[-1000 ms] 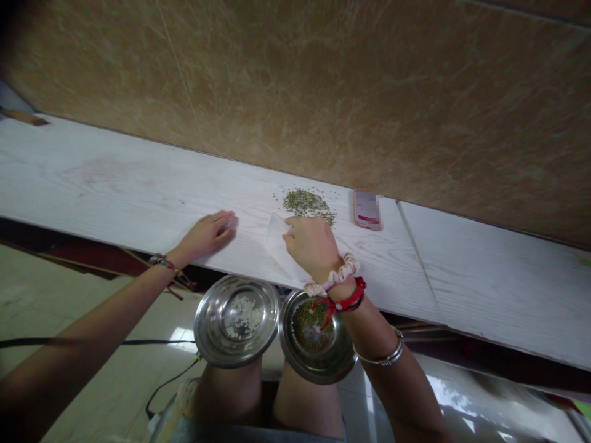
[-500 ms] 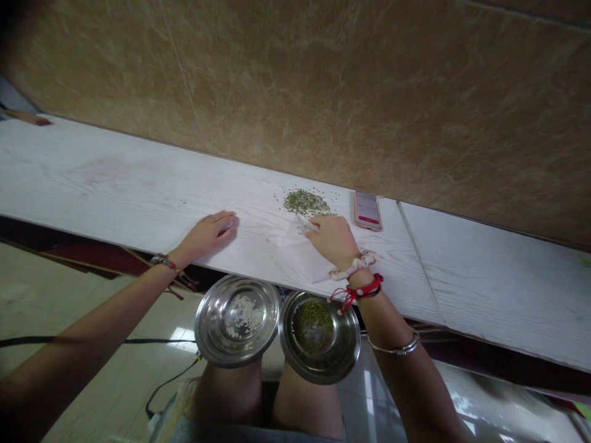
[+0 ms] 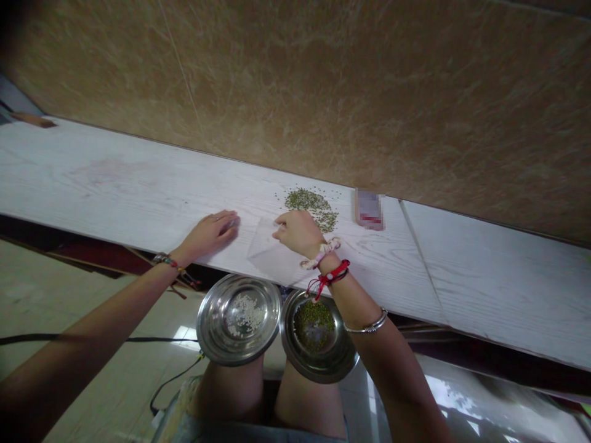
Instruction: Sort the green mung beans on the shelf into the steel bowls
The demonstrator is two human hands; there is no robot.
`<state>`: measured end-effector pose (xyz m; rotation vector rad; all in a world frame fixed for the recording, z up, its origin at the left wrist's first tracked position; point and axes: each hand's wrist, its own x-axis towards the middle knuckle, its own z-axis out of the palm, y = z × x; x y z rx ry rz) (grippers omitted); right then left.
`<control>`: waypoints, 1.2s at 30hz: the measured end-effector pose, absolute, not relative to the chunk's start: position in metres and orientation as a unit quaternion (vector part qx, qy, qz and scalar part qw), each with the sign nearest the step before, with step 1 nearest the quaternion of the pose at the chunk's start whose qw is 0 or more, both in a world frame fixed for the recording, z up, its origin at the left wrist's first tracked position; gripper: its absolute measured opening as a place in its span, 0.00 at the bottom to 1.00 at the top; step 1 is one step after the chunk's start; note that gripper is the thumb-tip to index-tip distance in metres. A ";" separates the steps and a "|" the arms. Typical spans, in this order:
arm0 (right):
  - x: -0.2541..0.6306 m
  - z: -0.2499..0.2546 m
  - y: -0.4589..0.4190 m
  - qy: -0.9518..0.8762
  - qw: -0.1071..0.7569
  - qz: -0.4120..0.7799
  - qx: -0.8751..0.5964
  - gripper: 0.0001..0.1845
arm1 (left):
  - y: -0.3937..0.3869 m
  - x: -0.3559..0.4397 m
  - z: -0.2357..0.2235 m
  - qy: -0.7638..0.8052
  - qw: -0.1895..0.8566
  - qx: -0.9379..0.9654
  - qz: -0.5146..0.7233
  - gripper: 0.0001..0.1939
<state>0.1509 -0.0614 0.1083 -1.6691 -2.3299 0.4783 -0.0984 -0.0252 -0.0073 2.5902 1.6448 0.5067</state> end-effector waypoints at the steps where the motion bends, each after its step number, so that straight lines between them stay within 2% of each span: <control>1: 0.147 0.107 -0.062 -0.799 0.119 0.175 -0.563 0.14 | -0.025 -0.099 -0.008 0.529 0.015 0.832 0.165 0.21; 10: 0.126 0.113 -0.079 -0.839 0.112 0.201 -0.493 0.16 | -0.023 -0.102 -0.012 0.515 0.010 0.837 0.184 0.17; 16: 0.151 0.132 -0.079 -0.822 0.134 0.107 -0.542 0.17 | -0.023 -0.101 -0.011 0.522 0.012 0.835 0.176 0.20; 20: 0.164 0.126 -0.075 -0.816 0.106 0.056 -0.566 0.17 | -0.024 -0.099 -0.009 0.525 0.016 0.834 0.170 0.21; 32: 0.160 0.116 -0.100 -0.890 0.082 0.137 -0.426 0.14 | -0.024 -0.099 -0.012 0.526 0.003 0.835 0.164 0.20; 36: 0.192 0.118 -0.104 -0.895 0.130 0.106 -0.414 0.15 | -0.024 -0.099 -0.010 0.525 -0.001 0.835 0.163 0.20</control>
